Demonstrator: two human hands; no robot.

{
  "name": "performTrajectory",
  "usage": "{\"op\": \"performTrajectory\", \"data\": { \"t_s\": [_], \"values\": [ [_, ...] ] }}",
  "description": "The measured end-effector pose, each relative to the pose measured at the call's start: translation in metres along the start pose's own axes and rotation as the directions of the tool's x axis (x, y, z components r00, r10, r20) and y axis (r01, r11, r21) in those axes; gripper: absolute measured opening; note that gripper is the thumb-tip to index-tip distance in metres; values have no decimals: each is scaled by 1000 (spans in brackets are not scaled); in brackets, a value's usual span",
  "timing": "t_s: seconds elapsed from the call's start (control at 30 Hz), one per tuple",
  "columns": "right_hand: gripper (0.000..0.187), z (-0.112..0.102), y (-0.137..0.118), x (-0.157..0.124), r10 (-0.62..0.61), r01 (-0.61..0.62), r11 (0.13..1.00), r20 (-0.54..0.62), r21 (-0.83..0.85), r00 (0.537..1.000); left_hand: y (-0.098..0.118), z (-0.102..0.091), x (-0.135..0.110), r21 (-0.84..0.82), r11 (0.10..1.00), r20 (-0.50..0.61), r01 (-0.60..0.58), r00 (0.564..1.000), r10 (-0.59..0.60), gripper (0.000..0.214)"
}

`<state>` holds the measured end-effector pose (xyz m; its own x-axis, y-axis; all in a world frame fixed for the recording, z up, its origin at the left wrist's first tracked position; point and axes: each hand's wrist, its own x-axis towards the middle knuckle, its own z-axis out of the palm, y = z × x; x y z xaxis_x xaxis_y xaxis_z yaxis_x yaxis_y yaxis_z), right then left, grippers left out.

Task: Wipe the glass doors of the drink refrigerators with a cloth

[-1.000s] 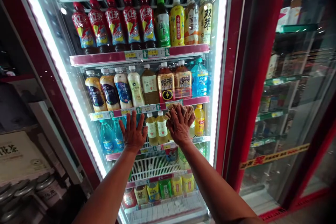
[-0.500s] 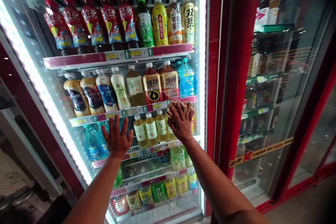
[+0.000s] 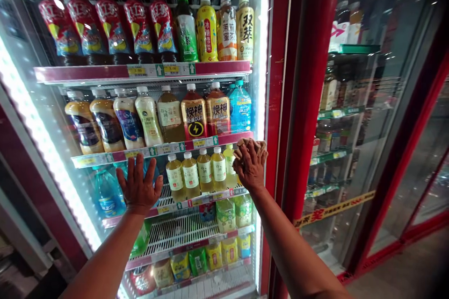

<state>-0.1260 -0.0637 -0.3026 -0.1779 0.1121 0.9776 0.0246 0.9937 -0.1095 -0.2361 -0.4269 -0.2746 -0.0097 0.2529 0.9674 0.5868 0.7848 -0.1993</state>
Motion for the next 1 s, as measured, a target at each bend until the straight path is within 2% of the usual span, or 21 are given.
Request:
{"op": "performTrajectory", "data": {
  "t_s": [0.1,0.2,0.3,0.37,0.43,0.53,0.6,0.7,0.77,0.83,0.9,0.97,1.0],
  "values": [
    [77,-3,23,-1,79,-80,996,-26,-41,997,-1,1,0,-5,1000,-14,-10,1000,10,69],
    [73,-5,39,23,157,-160,986,-58,-49,986,-1,1,-1,-13,1000,-16,-10,1000,10,69],
    [75,-8,43,37,106,-108,994,-50,-31,993,-2,2,-2,-26,999,6,22,1000,-22,64],
    [77,-9,45,26,24,-24,1000,-6,-15,1000,-2,2,-4,-25,997,44,69,997,-68,60],
    [78,-10,51,4,-25,25,1000,41,-4,999,-3,2,-4,-50,990,104,132,987,-126,62],
    [78,-12,62,-23,9,-9,1000,50,0,999,-3,1,-3,-115,971,163,209,968,-189,74],
    [77,-12,67,-26,71,-71,997,28,17,997,-4,1,-3,-142,965,188,219,963,-191,81],
    [76,-11,64,-13,163,-163,985,4,49,987,-8,2,-4,-153,970,192,188,969,-157,83],
    [76,-11,59,-8,147,-147,988,5,52,989,-9,3,-6,-152,971,208,187,966,-153,81],
    [76,-11,57,-15,49,-50,998,33,41,998,-8,3,-8,-148,974,185,169,973,-141,75],
    [75,-11,59,-30,-48,46,999,58,21,997,-3,4,-10,-121,987,95,106,991,-94,57],
    [75,-10,65,-46,-50,50,999,40,-16,998,6,3,-11,-83,996,-3,42,999,-42,42],
    [75,-9,69,-53,-23,23,999,20,-36,1000,13,2,-11,-72,997,-38,23,999,-26,43]
  ]
}}
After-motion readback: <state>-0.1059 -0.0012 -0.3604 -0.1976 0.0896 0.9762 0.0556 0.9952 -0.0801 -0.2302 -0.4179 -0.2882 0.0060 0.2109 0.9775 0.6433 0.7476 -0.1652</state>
